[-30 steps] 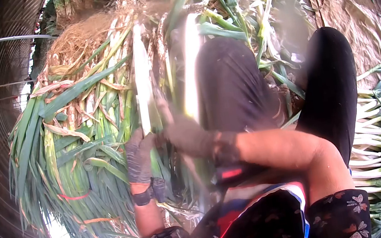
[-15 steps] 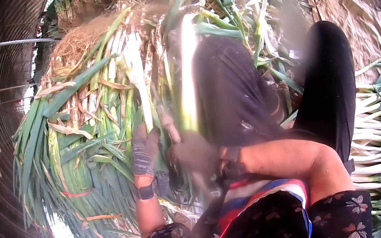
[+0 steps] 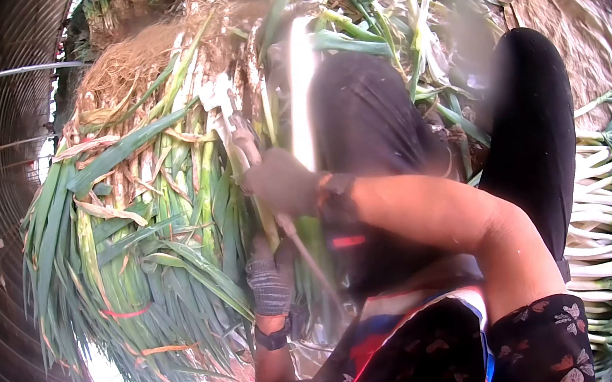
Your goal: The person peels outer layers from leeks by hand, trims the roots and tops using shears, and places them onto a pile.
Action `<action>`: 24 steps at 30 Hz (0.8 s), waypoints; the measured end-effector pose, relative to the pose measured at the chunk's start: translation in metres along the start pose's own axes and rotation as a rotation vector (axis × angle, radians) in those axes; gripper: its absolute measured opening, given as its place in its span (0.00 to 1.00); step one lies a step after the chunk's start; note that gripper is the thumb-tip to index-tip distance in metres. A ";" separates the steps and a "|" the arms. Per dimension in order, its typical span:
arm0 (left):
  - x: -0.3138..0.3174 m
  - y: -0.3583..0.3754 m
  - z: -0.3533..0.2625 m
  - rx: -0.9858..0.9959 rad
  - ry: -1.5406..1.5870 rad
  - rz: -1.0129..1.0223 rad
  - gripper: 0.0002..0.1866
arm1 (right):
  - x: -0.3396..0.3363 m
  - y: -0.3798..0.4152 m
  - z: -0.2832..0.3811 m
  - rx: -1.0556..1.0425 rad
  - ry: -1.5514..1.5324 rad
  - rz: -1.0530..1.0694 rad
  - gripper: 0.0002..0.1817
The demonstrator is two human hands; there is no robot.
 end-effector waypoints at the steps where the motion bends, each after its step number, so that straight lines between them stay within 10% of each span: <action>1: 0.001 0.000 0.000 0.035 -0.040 0.001 0.20 | 0.000 -0.006 0.003 -0.128 0.150 -0.040 0.11; 8: -0.013 -0.001 -0.006 -0.129 0.175 0.054 0.16 | -0.005 -0.022 0.001 -0.195 0.192 -0.007 0.11; 12: -0.024 0.008 0.006 -0.644 0.572 0.151 0.16 | 0.012 -0.007 0.006 -0.310 0.259 0.130 0.12; 17: -0.030 0.007 -0.001 -0.562 0.644 0.163 0.15 | -0.004 0.022 0.020 -0.382 0.140 0.218 0.13; 22: -0.030 -0.011 -0.018 -0.431 0.607 0.150 0.16 | -0.036 0.050 0.007 -0.019 -0.180 0.080 0.08; 24: -0.029 -0.031 -0.043 -0.284 0.537 0.164 0.16 | -0.053 0.074 0.004 0.545 -0.735 0.033 0.07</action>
Point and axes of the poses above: each hand's wrist, its own y-axis away from the middle knuckle, its own x-axis out of the palm, z = x × y, the point moved 7 cm from there along -y, towards the middle knuckle, and after that the axes turned 2 degrees about -z, right-handed, at the moved point
